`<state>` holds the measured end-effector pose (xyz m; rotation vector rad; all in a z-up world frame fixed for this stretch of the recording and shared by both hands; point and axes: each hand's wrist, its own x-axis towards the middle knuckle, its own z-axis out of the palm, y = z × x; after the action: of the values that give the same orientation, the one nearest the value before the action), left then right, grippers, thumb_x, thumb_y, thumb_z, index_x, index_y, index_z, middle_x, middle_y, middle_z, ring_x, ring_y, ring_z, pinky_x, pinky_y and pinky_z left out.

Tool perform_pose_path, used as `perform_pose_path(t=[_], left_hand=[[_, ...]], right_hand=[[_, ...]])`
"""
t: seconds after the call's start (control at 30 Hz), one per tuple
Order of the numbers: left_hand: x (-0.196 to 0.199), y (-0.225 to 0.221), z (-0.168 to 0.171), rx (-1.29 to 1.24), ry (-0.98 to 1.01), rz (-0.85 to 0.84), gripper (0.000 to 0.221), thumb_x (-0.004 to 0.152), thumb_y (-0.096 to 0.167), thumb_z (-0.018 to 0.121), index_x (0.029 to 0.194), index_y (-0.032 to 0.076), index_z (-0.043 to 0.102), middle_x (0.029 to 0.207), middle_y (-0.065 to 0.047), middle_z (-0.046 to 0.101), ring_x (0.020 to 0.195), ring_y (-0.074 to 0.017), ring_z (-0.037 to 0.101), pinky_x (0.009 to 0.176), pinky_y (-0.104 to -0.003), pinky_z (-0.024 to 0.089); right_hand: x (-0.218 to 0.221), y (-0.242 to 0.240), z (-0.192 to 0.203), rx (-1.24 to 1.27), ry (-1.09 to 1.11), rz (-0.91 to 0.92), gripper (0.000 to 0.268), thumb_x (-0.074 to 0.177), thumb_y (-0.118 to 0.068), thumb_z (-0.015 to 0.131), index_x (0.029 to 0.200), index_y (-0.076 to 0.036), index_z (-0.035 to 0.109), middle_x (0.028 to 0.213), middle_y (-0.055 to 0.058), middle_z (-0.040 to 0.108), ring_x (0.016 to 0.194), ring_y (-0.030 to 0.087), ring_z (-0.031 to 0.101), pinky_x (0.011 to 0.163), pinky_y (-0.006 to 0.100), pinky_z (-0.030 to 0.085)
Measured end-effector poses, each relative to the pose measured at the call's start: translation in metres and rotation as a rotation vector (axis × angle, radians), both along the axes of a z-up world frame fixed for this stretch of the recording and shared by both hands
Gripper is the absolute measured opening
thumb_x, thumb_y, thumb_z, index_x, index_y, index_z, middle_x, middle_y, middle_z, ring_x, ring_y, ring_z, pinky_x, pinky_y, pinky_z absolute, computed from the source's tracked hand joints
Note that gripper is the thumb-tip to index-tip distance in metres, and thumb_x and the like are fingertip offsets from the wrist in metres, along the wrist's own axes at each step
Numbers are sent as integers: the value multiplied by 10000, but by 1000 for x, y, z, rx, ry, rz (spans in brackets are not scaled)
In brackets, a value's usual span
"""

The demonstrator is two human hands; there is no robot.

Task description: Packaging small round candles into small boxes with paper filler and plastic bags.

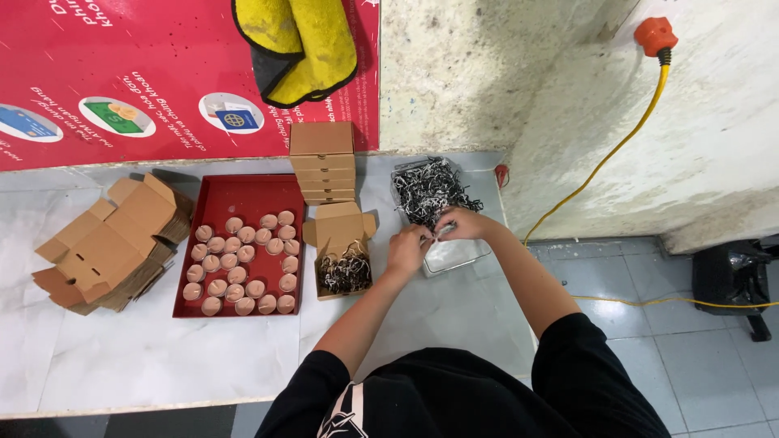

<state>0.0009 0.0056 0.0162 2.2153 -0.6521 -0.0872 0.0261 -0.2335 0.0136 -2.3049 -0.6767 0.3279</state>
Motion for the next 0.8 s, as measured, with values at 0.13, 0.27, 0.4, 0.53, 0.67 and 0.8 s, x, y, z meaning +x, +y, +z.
perform_pose_path(t=[0.13, 0.27, 0.4, 0.53, 0.67, 0.8], left_hand=[[4, 3, 0, -55, -29, 2, 123, 873, 221, 738, 960, 139, 710, 1016, -71, 715, 987, -300, 686, 845, -479, 527], [-5, 4, 11, -15, -30, -12, 250, 853, 221, 748, 1069, 132, 659, 1021, -60, 722, 1000, -294, 686, 854, -472, 497], [-8, 5, 19, -1, -28, -8, 362, 813, 237, 773, 1141, 141, 652, 1058, -57, 716, 1038, -287, 667, 865, -473, 466], [-2, 4, 6, 2, -39, 7, 214, 836, 239, 772, 1032, 164, 732, 1052, -62, 731, 1020, -277, 681, 871, -454, 484], [7, 9, -8, -177, 227, 103, 117, 922, 221, 719, 980, 123, 751, 959, -71, 778, 877, -222, 744, 790, -369, 560], [24, 49, -35, -540, 346, 102, 151, 998, 157, 652, 967, 29, 726, 941, -69, 804, 853, -142, 766, 754, -277, 584]], right_hand=[[-8, 6, 25, 54, -4, -60, 380, 695, -221, 893, 1003, -46, 755, 994, 109, 707, 981, 276, 655, 855, 396, 511], [-8, 4, 13, -2, -4, -60, 148, 790, -206, 836, 890, -98, 815, 921, 73, 772, 944, 218, 711, 859, 359, 544], [-15, 10, 23, 114, -28, -54, 172, 813, -221, 850, 909, -87, 802, 971, 88, 742, 966, 231, 681, 871, 361, 523], [-22, 8, 34, 135, 100, -75, 211, 833, -273, 829, 980, -123, 812, 971, 79, 745, 969, 225, 695, 878, 354, 534], [-32, 9, 33, -108, -5, -181, 499, 724, -329, 921, 1105, -77, 722, 1077, 132, 719, 1060, 290, 641, 926, 393, 500], [-34, 13, 26, -391, 111, -275, 547, 733, -315, 887, 1196, -94, 697, 1153, 133, 691, 1121, 299, 627, 982, 400, 489]])
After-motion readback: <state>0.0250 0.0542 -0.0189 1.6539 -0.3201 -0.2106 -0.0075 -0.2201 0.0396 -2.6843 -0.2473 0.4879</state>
